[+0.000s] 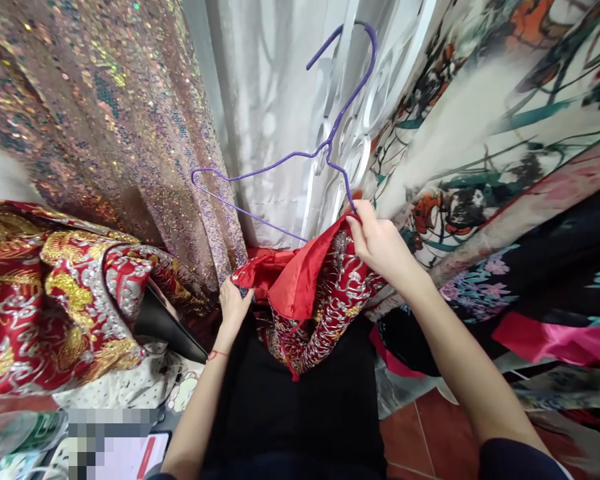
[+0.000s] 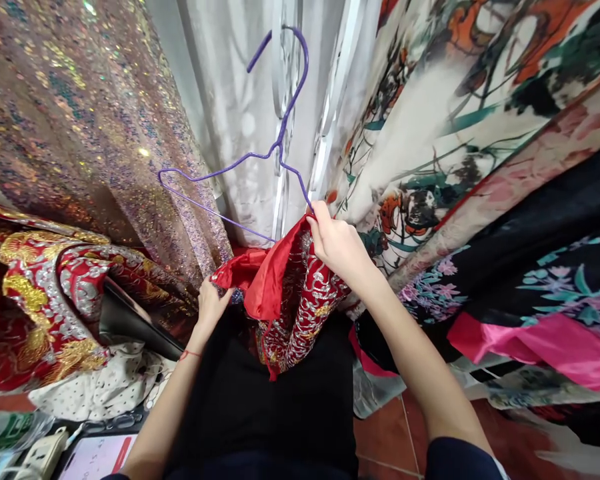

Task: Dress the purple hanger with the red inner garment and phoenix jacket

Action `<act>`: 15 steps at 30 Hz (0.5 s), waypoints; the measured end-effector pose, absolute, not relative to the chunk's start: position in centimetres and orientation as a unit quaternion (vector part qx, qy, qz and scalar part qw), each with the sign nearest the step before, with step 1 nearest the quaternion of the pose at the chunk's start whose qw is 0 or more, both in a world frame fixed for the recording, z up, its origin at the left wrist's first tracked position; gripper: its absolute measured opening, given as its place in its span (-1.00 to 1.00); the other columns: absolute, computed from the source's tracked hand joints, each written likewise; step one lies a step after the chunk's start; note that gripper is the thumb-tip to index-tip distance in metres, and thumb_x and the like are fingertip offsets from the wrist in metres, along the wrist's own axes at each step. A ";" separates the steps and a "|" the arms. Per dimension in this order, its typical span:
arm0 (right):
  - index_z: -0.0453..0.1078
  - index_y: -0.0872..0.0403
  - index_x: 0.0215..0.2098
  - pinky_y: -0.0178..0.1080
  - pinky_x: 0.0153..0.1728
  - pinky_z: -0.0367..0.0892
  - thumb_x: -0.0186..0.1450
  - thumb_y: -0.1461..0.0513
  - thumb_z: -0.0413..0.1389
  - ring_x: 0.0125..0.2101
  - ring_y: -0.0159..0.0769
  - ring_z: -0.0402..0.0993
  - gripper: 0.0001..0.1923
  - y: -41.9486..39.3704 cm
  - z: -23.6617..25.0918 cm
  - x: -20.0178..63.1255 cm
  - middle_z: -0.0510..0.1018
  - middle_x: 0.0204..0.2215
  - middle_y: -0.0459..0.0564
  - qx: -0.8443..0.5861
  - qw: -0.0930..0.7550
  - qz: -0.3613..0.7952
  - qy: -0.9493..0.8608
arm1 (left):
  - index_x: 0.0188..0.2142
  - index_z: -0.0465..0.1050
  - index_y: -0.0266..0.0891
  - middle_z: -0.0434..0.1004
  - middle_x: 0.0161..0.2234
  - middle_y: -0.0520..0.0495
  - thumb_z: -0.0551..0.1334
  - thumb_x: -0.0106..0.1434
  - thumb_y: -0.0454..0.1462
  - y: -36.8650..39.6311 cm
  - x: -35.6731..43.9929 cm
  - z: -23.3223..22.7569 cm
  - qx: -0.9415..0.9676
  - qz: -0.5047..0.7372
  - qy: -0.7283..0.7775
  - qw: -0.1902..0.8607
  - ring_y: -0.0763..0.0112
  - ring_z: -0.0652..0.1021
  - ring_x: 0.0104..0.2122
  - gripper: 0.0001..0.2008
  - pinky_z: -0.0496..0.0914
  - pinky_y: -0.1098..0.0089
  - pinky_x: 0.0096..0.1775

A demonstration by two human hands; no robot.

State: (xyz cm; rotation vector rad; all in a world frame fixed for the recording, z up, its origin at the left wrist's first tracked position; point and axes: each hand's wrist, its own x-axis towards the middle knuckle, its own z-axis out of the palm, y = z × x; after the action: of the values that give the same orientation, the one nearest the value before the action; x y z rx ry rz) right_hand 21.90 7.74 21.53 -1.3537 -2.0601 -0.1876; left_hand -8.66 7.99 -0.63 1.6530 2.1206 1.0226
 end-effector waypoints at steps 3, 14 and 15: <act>0.28 0.15 0.10 -0.24 -0.47 0.23 0.46 0.14 -0.17 -0.58 -0.24 0.42 -0.62 7.2 22.0 21.8 0.47 -0.53 -0.01 -0.536 0.307 -0.066 -0.784 | 0.01 0.34 -0.30 0.41 0.10 -0.31 0.26 0.14 -0.28 10.4 -9.0 -1.3 0.476 0.566 0.629 0.240 0.10 0.39 0.18 -0.58 0.17 0.10 0.27; 0.29 0.22 0.15 -0.22 -0.49 0.17 0.46 0.13 -0.22 -0.56 -0.13 0.48 -0.53 5.2 23.2 22.4 0.53 -0.55 0.06 -0.572 0.243 -0.131 -0.772 | -0.38 0.38 -0.25 0.46 -0.47 0.04 0.27 0.08 0.04 18.0 -8.6 9.4 0.305 0.741 0.489 0.344 0.50 0.44 -0.47 -0.61 0.39 0.45 -0.34; 0.29 0.22 0.14 -0.23 -0.49 0.15 0.46 0.14 -0.22 -0.56 -0.13 0.49 -0.53 4.9 23.4 22.6 0.54 -0.55 0.06 -0.571 0.238 -0.138 -0.773 | -0.38 0.37 -0.24 0.46 -0.46 0.06 0.28 0.08 0.02 18.8 -8.6 11.1 0.302 0.759 0.466 0.341 0.52 0.44 -0.47 -0.64 0.39 0.46 -0.33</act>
State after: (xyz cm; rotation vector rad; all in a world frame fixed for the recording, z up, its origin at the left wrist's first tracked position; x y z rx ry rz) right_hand 22.59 4.89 23.40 -1.5647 -2.1189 -0.3767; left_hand -8.55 18.83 11.09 0.7854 1.2119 1.9737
